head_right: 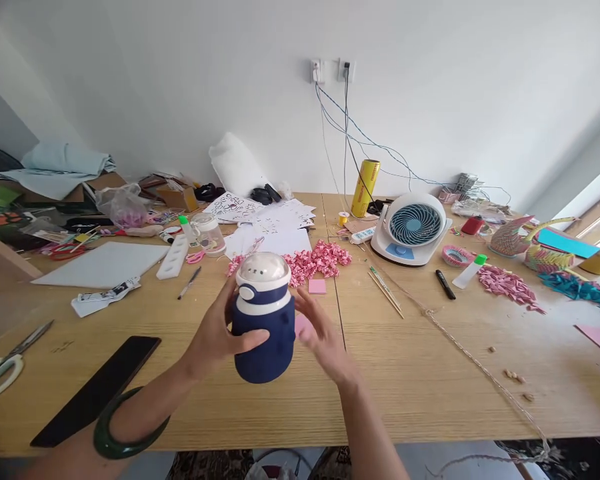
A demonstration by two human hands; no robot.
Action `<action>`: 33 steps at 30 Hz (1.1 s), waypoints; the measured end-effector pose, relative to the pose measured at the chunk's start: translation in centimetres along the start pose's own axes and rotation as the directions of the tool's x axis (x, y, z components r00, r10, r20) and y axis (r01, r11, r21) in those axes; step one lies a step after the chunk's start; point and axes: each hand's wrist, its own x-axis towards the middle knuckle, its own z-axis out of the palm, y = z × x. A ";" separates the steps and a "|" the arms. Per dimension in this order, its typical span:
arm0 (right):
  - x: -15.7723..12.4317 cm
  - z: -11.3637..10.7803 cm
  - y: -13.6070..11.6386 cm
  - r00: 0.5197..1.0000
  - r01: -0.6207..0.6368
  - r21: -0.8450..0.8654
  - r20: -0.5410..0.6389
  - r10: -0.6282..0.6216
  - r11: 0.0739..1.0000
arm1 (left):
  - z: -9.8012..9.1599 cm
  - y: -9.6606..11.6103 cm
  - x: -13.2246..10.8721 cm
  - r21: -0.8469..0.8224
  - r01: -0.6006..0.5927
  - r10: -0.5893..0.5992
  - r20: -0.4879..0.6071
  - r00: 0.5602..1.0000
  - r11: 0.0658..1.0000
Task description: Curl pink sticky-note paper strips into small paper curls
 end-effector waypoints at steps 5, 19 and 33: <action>-5.2 3.3 1.7 0.982 -0.137 -0.339 -0.170 0.082 0.931 | 3.0 -1.1 -1.6 0.067 -0.025 0.026 -0.024 0.999 0.997; -7.5 4.7 0.9 0.932 -0.162 -0.056 -0.337 0.134 0.985 | 3.8 1.2 -0.9 -0.242 0.006 0.062 0.270 0.961 0.970; -8.4 5.2 0.5 0.925 -0.228 -0.129 -0.338 0.173 0.965 | 3.7 1.7 -0.8 -0.434 0.086 0.009 0.211 0.977 0.897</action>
